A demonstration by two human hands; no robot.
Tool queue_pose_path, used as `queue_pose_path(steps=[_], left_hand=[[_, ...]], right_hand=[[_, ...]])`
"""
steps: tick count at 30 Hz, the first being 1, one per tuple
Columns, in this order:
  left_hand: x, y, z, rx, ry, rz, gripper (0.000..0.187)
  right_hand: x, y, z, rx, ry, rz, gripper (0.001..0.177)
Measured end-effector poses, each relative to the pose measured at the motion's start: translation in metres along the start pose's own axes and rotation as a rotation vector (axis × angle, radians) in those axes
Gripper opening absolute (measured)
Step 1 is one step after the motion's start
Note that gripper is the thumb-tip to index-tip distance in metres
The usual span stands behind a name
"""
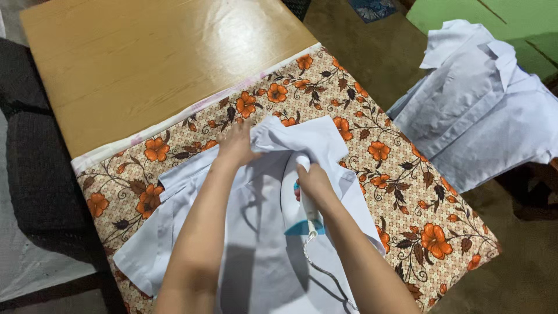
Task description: The person irons a white short-sleeved shirt laid out on a floral-patterned tablecloth. They use a handheld electric iron to smooth the front, sleeves, and collar, periodically adjusting the shirt's position and flipping it to iron the back. The person also briefly handles a white cloth during the process.
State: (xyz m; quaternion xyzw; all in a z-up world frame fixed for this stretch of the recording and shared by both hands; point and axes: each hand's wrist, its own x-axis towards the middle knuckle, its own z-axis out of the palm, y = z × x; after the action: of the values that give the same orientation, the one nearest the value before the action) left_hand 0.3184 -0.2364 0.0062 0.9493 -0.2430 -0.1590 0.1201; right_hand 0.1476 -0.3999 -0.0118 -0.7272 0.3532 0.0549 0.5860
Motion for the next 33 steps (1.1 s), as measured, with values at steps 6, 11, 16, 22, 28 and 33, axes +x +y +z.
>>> queue_pose_path(steps=[6,11,16,22,28,33], left_hand=[[0.014,-0.043,0.030,0.066,-0.027,-0.150,0.110],[0.019,-0.061,0.039,0.096,-0.022,-0.187,0.078],[0.012,-0.064,0.037,0.024,0.030,-0.140,0.042],[0.011,-0.062,0.036,-0.024,0.079,-0.137,0.033],[0.014,-0.059,0.045,-0.042,0.113,-0.172,0.033],[0.009,-0.056,0.053,0.009,0.219,-0.170,0.034]], right_hand=[[0.034,-0.025,0.008,0.033,-0.019,-0.017,0.036],[0.005,-0.007,0.004,-0.087,-0.149,-0.058,0.038],[0.006,-0.020,0.019,-0.216,-0.217,-0.161,0.045],[0.016,-0.023,0.031,-0.415,-0.244,-0.316,0.045],[-0.030,-0.014,0.026,-0.466,-0.311,-0.237,0.049],[-0.004,-0.034,0.049,-0.480,-0.244,-0.210,0.050]])
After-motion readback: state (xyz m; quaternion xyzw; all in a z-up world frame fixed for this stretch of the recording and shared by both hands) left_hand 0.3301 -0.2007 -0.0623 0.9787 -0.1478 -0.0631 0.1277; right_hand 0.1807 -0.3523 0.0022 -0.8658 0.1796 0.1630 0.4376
